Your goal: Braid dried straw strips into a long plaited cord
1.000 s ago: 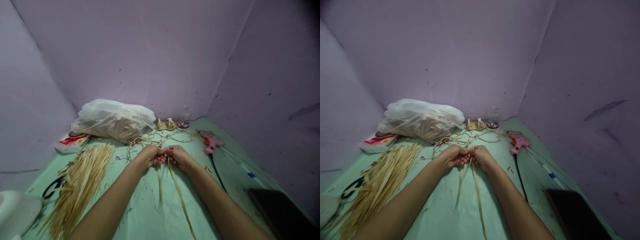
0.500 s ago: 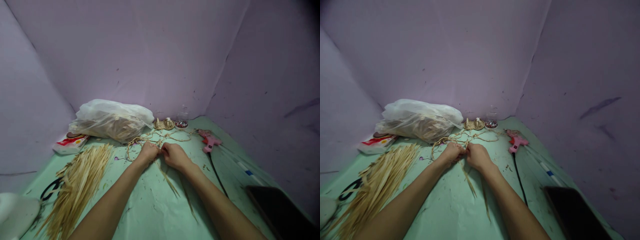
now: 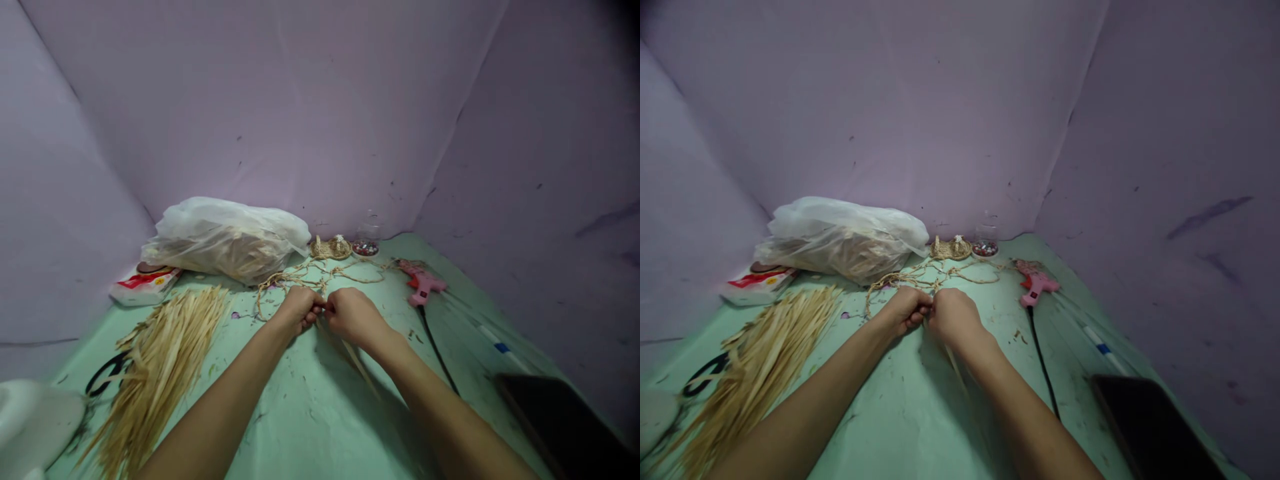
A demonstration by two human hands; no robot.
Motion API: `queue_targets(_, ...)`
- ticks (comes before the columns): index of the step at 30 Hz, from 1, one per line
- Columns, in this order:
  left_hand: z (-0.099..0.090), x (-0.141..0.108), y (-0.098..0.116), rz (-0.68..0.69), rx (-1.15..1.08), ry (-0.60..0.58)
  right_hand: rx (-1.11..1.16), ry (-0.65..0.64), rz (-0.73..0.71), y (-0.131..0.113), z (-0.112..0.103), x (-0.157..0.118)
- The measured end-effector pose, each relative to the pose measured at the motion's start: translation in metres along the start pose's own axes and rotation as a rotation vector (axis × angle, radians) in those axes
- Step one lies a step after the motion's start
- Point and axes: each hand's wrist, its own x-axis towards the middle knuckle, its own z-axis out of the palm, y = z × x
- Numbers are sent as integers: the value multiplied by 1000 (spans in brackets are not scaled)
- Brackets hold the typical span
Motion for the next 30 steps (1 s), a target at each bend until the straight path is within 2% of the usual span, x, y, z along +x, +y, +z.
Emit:
queue_targets(3, -2, -1, 0, 26, 48, -3, 22, -22, -37, 1, -2, -2)
queue_targets(7, -3, -3, 1, 79, 65, -59, 257, -237, -81, 15, -16, 0)
queue_targets(8, -4, -3, 2, 83, 64, -75, 348, -259, -31, 20, -20, 2)
queue_targets(9, -4, -3, 2, 83, 64, -88, 438, -221, 53, 24, -23, 4)
queue_targets(12, -6, -2, 1, 67, 65, -115, 726, -37, 318, 28, -22, 12)
queue_targets(14, -7, 0, 1, 66, 72, -123, 939, -88, 399, 24, -14, 15)
queue_targets(17, -8, -1, 1, 63, 104, -132, 1143, -259, 394, 14, 1, 17)
queue_targets(20, -8, -3, 2, 74, 144, -135, 1161, -302, 397, 12, 14, 19)
queue_targets(24, -7, -5, 5, 110, 244, -82, 1071, -240, 358, 20, 29, 25)
queue_targets(27, -8, -1, 4, 155, 343, -21, 1041, -234, 330, 24, 34, 28)
queue_targets(30, -13, 4, 3, 176, 468, -16, 1073, -236, 349, 23, 34, 26)
